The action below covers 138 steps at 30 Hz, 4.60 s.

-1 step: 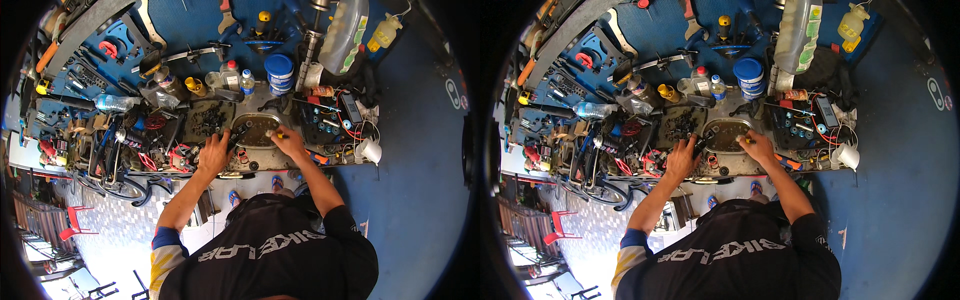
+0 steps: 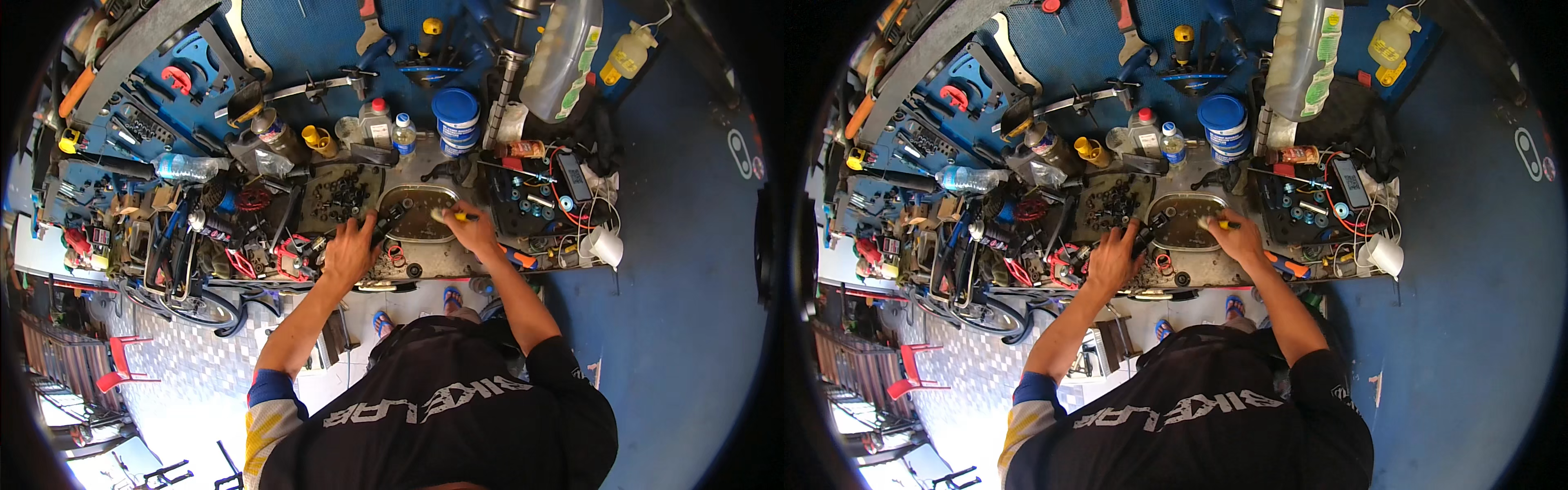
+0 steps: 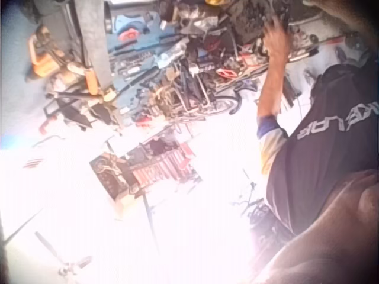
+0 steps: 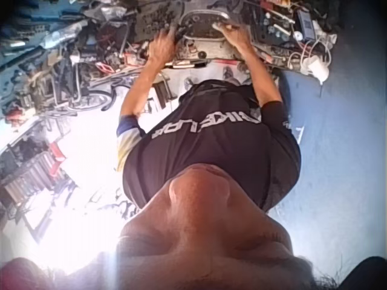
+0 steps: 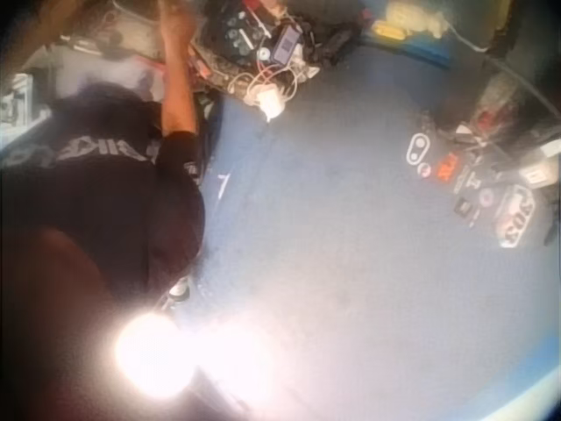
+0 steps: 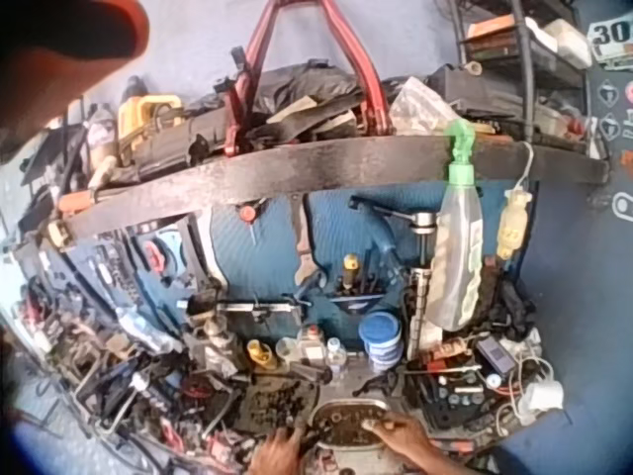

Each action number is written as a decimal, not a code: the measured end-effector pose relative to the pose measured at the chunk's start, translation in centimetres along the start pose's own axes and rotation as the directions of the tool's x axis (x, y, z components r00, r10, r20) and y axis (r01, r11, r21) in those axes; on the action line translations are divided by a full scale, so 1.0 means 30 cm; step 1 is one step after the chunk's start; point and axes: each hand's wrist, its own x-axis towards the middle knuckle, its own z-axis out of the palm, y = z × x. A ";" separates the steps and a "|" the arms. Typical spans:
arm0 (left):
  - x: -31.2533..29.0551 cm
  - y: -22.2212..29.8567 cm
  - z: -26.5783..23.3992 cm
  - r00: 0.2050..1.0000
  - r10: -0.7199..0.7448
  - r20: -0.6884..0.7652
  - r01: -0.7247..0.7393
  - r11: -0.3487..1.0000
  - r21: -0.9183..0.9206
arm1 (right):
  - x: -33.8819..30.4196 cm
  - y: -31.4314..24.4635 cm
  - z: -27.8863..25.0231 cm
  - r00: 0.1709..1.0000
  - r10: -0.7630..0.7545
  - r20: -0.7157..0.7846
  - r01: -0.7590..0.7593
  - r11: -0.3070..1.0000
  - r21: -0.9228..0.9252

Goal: The person scrubs small bicycle parts in a metal tray using a brush and liquid, then rinses and places them into a white tray. The person repeats this process for multiple small parts, handling them one at a time.

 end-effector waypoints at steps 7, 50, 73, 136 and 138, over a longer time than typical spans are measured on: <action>0.055 0.023 -0.025 0.978 -0.018 0.206 0.015 1.000 0.015 | -0.012 -0.176 0.045 0.996 -0.090 -0.019 0.091 0.954 0.287; 0.064 0.009 0.085 0.703 0.324 0.634 0.710 -0.384 -0.591 | -0.008 -0.134 0.091 0.954 -0.104 -0.283 0.184 0.945 0.271; -0.017 0.046 0.078 0.769 0.165 0.617 0.615 -0.453 -0.645 | -0.060 -0.273 0.033 0.879 -0.420 -0.224 0.441 0.896 0.049; -0.389 0.230 0.082 0.893 -0.239 0.381 0.241 -0.460 -0.855 | -0.631 -0.018 0.065 0.894 -0.191 0.404 0.138 0.978 0.157; -0.550 0.224 0.072 0.836 -0.380 0.396 0.178 -0.494 -0.851 | -0.616 0.008 0.226 0.738 -0.261 0.623 0.164 0.964 0.209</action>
